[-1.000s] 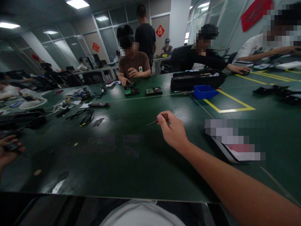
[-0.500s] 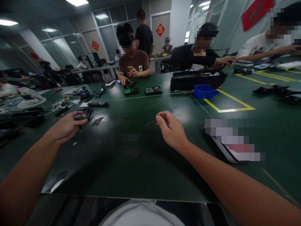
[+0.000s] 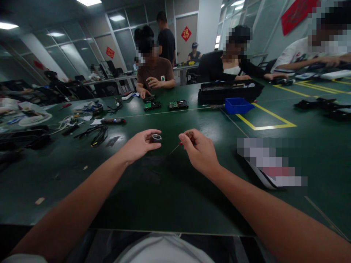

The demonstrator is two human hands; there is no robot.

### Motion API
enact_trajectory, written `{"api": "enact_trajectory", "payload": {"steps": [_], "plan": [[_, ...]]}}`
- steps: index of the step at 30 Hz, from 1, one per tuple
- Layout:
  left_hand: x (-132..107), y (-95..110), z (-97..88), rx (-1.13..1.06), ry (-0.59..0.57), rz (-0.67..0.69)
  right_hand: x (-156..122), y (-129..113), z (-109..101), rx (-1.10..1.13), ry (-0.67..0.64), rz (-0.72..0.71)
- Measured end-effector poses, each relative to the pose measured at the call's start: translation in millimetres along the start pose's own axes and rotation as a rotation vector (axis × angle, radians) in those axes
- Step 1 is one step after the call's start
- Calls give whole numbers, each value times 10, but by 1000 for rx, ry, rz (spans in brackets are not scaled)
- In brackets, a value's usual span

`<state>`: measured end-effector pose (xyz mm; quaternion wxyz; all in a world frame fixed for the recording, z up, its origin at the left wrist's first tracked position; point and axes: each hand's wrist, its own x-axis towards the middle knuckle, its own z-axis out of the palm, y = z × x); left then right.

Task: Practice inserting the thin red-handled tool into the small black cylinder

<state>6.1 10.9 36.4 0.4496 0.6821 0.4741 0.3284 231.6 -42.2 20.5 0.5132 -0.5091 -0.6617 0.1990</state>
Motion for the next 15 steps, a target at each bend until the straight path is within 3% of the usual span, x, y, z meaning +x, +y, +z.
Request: {"api": "enact_trajectory", "payload": {"steps": [3,7,15], "plan": [[-33,-32,168,118,-1,63,-11,-10,-3,-9,10,-20],[-106,-120,263,367,21,189,-19,17,15,142,65,-33],[-107,-239,260,339,78,183,-19,49,38,220,20,-54]]}}
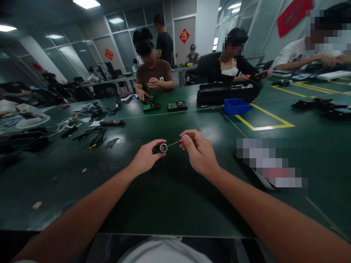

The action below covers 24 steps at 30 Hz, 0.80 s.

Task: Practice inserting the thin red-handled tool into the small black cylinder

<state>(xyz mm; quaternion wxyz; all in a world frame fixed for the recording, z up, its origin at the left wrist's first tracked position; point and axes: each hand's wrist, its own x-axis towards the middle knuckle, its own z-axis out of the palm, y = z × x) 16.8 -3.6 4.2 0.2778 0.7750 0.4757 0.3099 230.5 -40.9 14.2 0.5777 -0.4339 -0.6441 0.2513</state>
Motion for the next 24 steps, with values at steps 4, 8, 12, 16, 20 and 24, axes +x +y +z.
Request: {"api": "enact_trajectory", "payload": {"steps": [4,8,12,16,20,24], "plan": [[-5,-19,7,-6,11,50,3,32,22,-2,-16,28],[-15,-35,11,-10,17,88,8,48,25,-31,-9,39],[-21,-26,1,-12,19,81,14,16,8,-58,-34,44],[-32,-12,-11,13,8,76,33,-54,-15,-183,-21,57],[-32,-26,-8,40,-7,88,52,-104,-35,-340,-4,80],[-29,-40,-10,42,-5,99,46,-78,-45,-304,-34,32]]}}
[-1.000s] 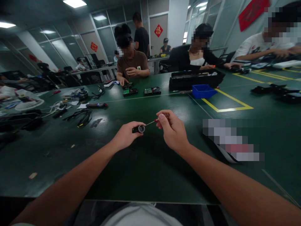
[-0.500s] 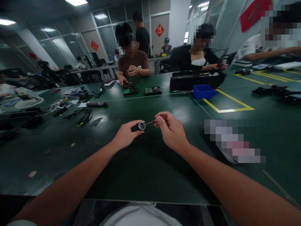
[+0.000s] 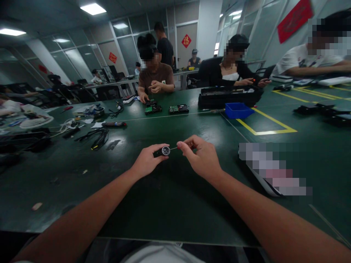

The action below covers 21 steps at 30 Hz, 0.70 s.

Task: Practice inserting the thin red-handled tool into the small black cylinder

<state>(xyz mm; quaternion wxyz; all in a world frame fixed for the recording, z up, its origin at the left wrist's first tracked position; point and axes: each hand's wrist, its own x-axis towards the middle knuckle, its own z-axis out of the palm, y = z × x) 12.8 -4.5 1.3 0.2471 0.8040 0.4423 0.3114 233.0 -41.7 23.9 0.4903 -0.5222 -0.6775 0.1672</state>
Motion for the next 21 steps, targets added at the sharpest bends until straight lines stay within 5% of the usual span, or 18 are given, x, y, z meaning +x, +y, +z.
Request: {"api": "enact_trajectory", "payload": {"steps": [21], "plan": [[2,10,-17,38,0,19,-19,96,53,177,-134,23]]}}
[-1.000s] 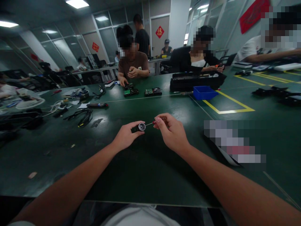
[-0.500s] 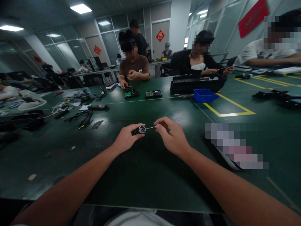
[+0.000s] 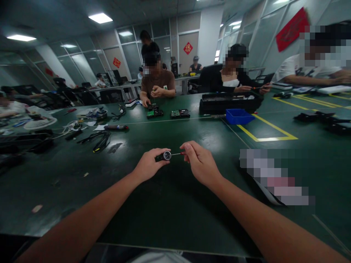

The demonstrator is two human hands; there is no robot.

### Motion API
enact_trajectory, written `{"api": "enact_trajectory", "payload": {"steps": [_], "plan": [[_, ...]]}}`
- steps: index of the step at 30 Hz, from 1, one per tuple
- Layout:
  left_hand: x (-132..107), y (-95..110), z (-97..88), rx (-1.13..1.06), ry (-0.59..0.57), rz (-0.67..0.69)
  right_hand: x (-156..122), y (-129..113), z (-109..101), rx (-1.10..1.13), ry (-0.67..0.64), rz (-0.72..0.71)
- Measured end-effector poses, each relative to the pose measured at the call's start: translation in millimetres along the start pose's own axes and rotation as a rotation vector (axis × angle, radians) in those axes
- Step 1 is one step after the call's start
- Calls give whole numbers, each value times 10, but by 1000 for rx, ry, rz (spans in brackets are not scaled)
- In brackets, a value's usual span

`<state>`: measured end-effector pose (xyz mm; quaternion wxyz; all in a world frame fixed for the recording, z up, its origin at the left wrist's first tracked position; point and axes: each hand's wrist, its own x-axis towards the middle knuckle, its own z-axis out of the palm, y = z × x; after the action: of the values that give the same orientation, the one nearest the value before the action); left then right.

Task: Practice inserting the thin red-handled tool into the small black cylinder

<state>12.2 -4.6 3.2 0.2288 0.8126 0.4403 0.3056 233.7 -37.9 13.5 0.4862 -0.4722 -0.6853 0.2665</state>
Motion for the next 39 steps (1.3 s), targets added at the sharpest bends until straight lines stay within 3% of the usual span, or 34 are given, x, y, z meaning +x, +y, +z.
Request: {"api": "enact_trajectory", "payload": {"steps": [6,11,15,22,26,31,39], "plan": [[9,13,-25,-13,10,-12,9,42,31,167,86,50],[9,-17,-20,7,23,-13,18,-32,5,69,-14,15],[2,-10,-17,20,2,1,7,-55,19,39,40,38],[15,14,-25,7,16,-13,30,34,84,286,142,121],[5,42,-48,-16,13,70,90,110,101,484,211,206],[16,36,-88,19,11,86,198,238,32,662,95,350],[26,38,-95,62,-16,57,148,203,86,587,229,304]]}}
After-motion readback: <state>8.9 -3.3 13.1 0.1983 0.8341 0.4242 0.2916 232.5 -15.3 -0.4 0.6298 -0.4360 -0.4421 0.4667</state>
